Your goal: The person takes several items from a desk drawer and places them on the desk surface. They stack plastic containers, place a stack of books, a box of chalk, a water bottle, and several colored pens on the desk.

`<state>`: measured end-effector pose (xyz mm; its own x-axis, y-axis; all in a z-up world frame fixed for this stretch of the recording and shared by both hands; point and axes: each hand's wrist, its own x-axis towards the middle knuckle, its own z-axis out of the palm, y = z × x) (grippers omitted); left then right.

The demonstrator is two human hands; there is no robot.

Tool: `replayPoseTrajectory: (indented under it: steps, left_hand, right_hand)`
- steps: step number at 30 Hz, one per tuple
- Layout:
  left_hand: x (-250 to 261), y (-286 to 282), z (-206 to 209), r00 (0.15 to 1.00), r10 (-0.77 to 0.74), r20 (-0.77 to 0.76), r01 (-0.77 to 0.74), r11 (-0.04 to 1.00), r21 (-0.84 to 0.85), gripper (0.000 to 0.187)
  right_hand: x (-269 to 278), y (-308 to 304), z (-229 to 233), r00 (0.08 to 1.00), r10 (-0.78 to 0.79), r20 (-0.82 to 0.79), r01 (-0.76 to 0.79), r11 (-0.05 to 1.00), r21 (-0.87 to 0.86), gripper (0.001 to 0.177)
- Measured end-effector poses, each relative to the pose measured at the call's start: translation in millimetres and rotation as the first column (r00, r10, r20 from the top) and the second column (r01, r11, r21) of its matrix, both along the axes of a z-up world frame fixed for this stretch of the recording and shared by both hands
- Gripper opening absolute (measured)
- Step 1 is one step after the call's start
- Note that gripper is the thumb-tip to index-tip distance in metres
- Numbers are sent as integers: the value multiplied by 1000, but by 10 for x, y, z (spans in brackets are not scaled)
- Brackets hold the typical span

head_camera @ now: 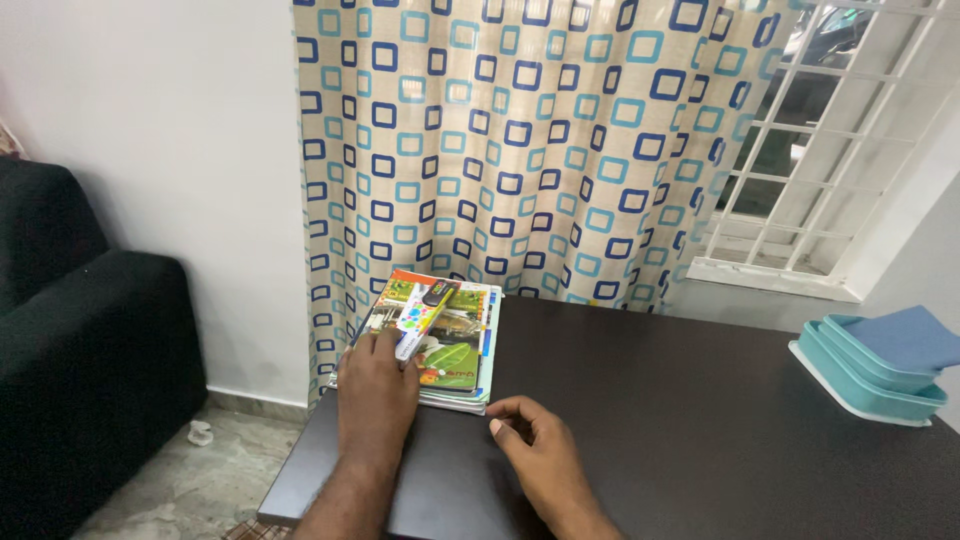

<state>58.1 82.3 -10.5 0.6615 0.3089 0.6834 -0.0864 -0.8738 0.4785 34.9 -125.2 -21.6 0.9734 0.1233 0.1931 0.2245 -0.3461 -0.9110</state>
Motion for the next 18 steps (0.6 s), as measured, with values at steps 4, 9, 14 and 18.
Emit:
replayPoseTrajectory:
  steps: [4,9,14,18]
  left_hand:
    - [-38,-5,25,1000,20,7,-20,999,-39,40]
    - [-33,2,37,999,5,32,-1,995,-99,41]
    - [-94,7,82,1000,-12,23,16,978,-207,36]
    - [-89,9,104,999,36,19,-32,985,-172,39]
  right_hand:
    - [4,1,-14,1000,-2,-12,2,1000,-4,21]
    - [6,-5,-22,1000,22,11,-22,999,26,21]
    - [-1,4,16,999,-1,-42,0,1000,-23,22]
    - [-12,5,37,1000,13,-9,-13,1000,-28,23]
